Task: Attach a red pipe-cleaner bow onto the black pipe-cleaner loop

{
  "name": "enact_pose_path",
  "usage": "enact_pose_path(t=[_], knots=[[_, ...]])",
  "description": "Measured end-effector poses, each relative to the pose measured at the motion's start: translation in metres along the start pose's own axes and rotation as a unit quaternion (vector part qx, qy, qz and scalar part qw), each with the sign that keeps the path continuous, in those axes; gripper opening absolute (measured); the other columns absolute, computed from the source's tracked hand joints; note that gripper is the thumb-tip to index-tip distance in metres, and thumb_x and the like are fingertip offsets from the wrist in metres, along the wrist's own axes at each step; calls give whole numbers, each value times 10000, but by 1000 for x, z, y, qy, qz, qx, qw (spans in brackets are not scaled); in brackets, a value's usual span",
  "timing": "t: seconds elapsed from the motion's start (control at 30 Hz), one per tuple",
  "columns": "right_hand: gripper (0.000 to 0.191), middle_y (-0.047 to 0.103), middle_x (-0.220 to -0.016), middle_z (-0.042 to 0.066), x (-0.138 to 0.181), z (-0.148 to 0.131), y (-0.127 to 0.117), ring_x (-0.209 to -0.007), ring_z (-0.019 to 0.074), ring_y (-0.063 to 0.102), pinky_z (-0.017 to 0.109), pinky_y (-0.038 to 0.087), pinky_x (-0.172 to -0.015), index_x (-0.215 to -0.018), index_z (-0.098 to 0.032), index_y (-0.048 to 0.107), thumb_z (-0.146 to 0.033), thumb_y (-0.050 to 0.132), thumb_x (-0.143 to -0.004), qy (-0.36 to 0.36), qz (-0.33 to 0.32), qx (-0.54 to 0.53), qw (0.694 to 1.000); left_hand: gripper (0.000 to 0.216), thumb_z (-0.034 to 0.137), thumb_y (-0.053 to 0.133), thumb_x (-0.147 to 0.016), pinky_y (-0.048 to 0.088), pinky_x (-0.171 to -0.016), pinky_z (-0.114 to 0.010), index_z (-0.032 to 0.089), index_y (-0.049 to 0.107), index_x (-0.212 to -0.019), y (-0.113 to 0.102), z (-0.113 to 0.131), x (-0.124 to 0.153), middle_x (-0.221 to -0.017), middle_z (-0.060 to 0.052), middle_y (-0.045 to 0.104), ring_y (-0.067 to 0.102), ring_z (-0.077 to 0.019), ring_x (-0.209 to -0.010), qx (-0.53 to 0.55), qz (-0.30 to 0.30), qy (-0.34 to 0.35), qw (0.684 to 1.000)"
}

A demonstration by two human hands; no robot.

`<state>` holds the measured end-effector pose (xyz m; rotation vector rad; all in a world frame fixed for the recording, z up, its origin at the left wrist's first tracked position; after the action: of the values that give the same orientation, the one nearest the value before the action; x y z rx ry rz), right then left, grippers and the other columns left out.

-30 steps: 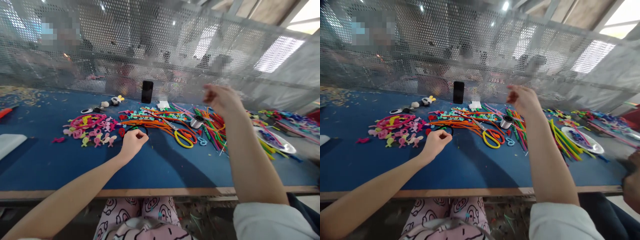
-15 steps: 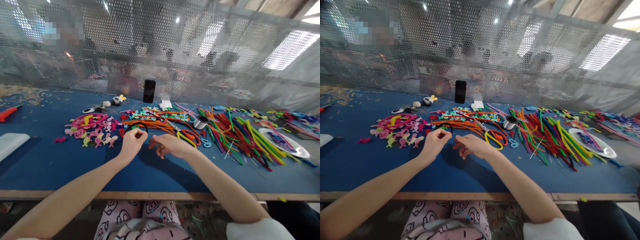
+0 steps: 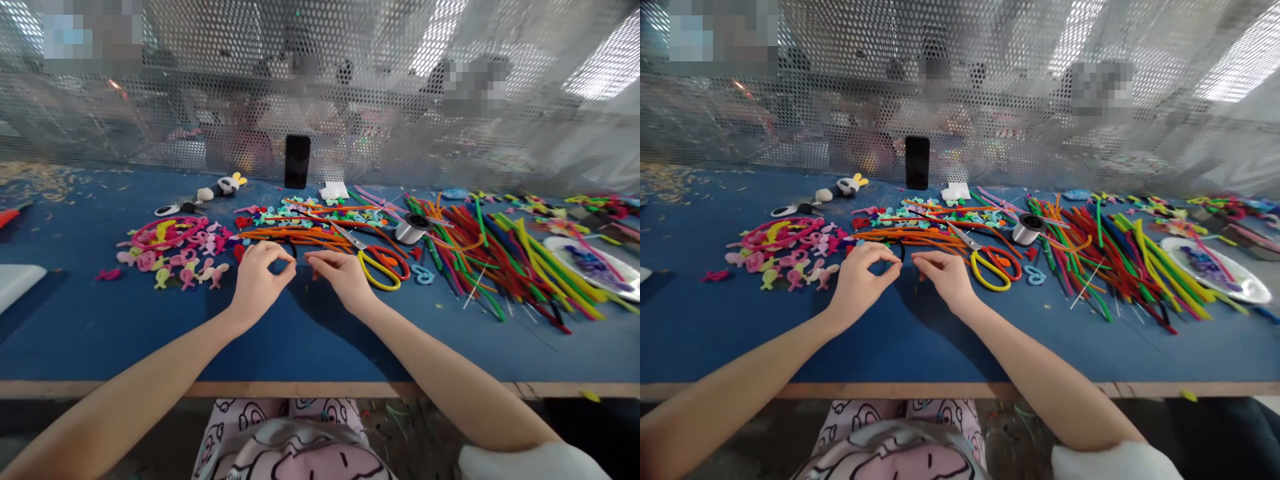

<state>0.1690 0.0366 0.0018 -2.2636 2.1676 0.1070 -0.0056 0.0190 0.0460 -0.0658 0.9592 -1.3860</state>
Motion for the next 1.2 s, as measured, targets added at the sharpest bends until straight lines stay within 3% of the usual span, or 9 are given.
enact_pose_path(t=[0.07,0.4,0.5,0.73,1.03,1.2], knots=[[206,703,-684,3,1,-1,0,-577,122,587,287,488,-613,-895,-218,818,-364,779,-755,-16,-1,35,999,49,185,668,-817,456,-930,-372,215,686,-782,1,0,-1,-954,-42,739,651,-214,-960,-19,0,18,1000],[202,714,-722,21,4,-1,2,-608,140,612,296,530,-629,-890,-208,808,-365,755,-775,-13,7,29,999,94,196,659,-823,449,-786,-328,223,706,-746,12,-4,2,-824,-13,766,610,-194,-796,-48,-40,37,997],[215,730,-763,34,4,-1,3,-627,146,618,300,534,-631,-892,-205,806,-376,757,-771,-10,9,19,1000,78,215,672,-814,436,-694,-290,222,738,-773,13,-8,1,-734,-8,726,581,-163,-687,-36,-55,-4,998],[216,707,-716,22,2,1,-2,-625,152,619,314,535,-646,-914,-219,813,-372,755,-774,-10,15,36,999,189,358,684,-835,414,-573,-270,215,796,-886,14,-21,0,-733,-18,740,546,-146,-597,99,-84,-114,985],[174,731,-718,26,6,-9,-5,-645,171,656,331,561,-645,-910,-230,814,-341,751,-792,-59,30,126,990,248,402,654,-851,387,-547,-267,200,791,-898,16,-27,-1,-658,-11,678,520,-143,-564,86,-95,-144,981],[127,737,-928,55,12,-29,-1,-880,205,682,352,559,-781,-928,-268,813,-301,710,-862,-192,1,200,961,233,369,626,-868,408,-597,-271,192,775,-902,18,-20,-2,-703,-20,700,551,-150,-607,63,-119,-126,983]])
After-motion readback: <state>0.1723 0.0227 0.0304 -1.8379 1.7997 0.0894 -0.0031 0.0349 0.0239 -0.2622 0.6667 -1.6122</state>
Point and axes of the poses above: each hand's wrist, its own x-axis away from the middle knuckle, its own y-axis out of the palm, z = x × y, the point moved 6 cm from there along -x, towards the middle knuckle
